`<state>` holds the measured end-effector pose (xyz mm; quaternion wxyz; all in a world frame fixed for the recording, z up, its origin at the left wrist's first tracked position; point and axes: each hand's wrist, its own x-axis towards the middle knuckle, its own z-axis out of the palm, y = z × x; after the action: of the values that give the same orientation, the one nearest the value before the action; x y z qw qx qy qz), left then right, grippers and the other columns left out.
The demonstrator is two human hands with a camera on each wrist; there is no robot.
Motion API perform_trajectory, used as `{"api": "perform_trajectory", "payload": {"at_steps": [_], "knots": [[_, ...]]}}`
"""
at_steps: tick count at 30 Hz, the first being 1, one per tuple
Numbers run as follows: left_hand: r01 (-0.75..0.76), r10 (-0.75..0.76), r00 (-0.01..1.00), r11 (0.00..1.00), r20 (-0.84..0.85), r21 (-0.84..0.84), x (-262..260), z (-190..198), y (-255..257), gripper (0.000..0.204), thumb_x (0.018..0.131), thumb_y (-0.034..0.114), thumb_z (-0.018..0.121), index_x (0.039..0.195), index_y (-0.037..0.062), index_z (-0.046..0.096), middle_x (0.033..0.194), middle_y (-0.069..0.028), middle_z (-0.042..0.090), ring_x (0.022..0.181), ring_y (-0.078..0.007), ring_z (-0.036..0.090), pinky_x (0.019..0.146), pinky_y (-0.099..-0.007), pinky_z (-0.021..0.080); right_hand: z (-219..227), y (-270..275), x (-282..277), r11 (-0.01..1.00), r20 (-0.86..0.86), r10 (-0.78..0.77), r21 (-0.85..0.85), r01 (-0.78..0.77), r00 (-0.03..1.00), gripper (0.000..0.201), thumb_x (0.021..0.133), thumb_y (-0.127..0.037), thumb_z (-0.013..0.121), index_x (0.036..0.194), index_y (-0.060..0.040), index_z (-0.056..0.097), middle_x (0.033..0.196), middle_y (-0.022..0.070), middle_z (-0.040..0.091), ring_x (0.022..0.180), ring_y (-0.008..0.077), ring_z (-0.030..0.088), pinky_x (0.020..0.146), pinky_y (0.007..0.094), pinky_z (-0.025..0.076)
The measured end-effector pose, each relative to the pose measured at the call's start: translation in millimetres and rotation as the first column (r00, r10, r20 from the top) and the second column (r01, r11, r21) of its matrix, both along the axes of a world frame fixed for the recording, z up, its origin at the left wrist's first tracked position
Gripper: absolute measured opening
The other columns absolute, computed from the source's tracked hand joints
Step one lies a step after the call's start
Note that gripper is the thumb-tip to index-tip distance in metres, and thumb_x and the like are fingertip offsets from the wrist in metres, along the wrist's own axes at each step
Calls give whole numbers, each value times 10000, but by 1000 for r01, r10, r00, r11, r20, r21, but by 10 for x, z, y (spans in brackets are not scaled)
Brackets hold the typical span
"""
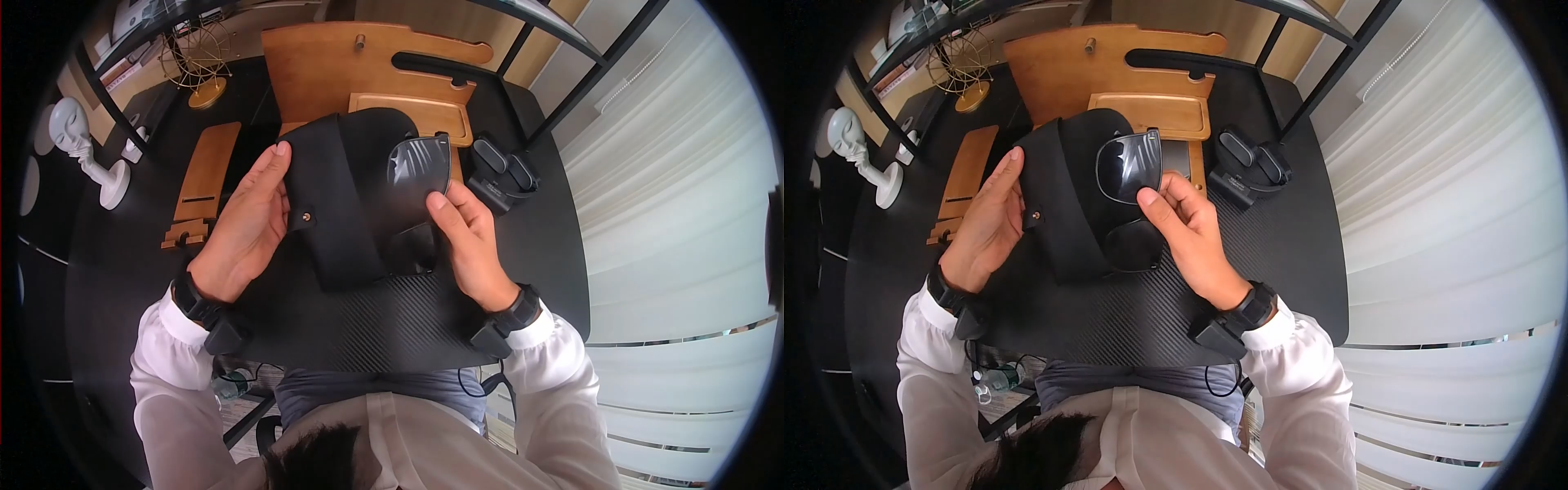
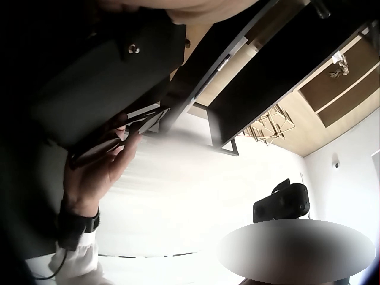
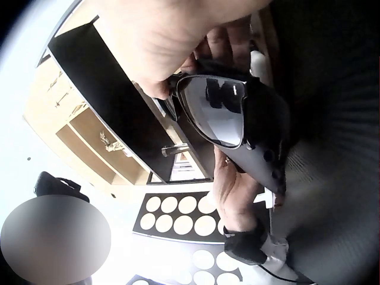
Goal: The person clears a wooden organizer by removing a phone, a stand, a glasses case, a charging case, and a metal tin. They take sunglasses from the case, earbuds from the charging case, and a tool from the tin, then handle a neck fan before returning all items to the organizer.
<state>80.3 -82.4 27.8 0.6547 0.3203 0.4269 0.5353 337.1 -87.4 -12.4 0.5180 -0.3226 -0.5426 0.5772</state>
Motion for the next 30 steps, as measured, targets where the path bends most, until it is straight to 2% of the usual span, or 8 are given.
{"api": "perform_trajectory", "payload": {"at_steps": [5, 8, 14, 17, 21, 25, 28, 30], "knots": [[40, -36, 997, 998, -73, 47, -19, -21, -2, 356, 1097, 400, 487, 1244, 105, 620, 1093, 17, 705, 934, -77, 687, 820, -255, 583, 15, 15, -56, 920, 166, -277, 330, 211, 946, 191, 959, -145, 731, 1027, 22, 671, 842, -27, 553, 759, 55, 470, 715, 217, 408], [113, -110, 990, 993, -93, 30, 21, 31, -62, 361, 1100, 403, 477, 1255, 107, 613, 1088, 5, 705, 925, -81, 690, 805, -251, 585, 153, -9, 0, 749, 396, -550, 624, 224, 735, 226, 897, -128, 794, 1004, 47, 700, 816, 21, 564, 715, 79, 511, 700, 220, 443], [226, -223, 974, 973, -47, 54, 74, -29, -159, 400, 1121, 393, 403, 1343, 88, 536, 1200, -22, 686, 1053, -123, 694, 894, -308, 588, 130, -65, -43, 915, 407, -351, 339, 217, 843, 252, 872, -82, 807, 1074, 43, 721, 859, 57, 622, 699, 84, 611, 658, 226, 513], [306, -306, 952, 947, -19, 94, 132, -56, -216, 408, 1109, 424, 439, 1325, 95, 548, 1217, -16, 646, 1071, -101, 647, 954, -278, 531, 94, -112, -47, 988, 289, -146, 95, 123, 946, 324, 881, -13, 767, 1180, 50, 660, 915, 52, 661, 762, 79, 655, 696, 217, 530], [324, -323, 946, 943, -23, 77, 201, -92, -292, 386, 1102, 349, 493, 1379, 81, 516, 1278, -18, 610, 1130, -104, 617, 971, -281, 515, 8, -152, -91, 996, 160, 76, 39, -83, 984, 405, 901, 62, 677, 1283, 28, 547, 971, 36, 674, 871, 89, 675, 726, 222, 545], [398, -392, 913, 916, -110, 42, 210, -58, -363, 390, 1073, 256, 576, 1401, 56, 509, 1294, -21, 604, 1179, -103, 587, 989, -284, 501, 58, -232, -125, 994, 233, 83, 51, -97, 969, 261, 930, 36, 657, 1187, 36, 609, 1045, 48, 651, 930, 82, 645, 756, 233, 547], [431, -430, 902, 902, -43, 0, 164, -26, -332, 387, 1055, 240, 615, 1377, 40, 535, 1281, -26, 615, 1177, -103, 588, 988, -280, 501, 197, -195, -113, 962, 310, 44, 245, -124, 950, 177, 906, 16, 690, 1082, 32, 681, 1011, 61, 640, 891, 143, 625, 765, 279, 529], [425, -425, 904, 905, -38, -6, 159, -35, -324, 392, 1047, 246, 628, 1371, 42, 542, 1276, -31, 628, 1160, -116, 613, 977, -289, 518, 124, -114, -66, 843, 471, -88, 505, -186, 878, 167, 876, -2, 717, 1043, 6, 723, 979, 72, 625, 884, 201, 598, 763, 315, 505]]}}
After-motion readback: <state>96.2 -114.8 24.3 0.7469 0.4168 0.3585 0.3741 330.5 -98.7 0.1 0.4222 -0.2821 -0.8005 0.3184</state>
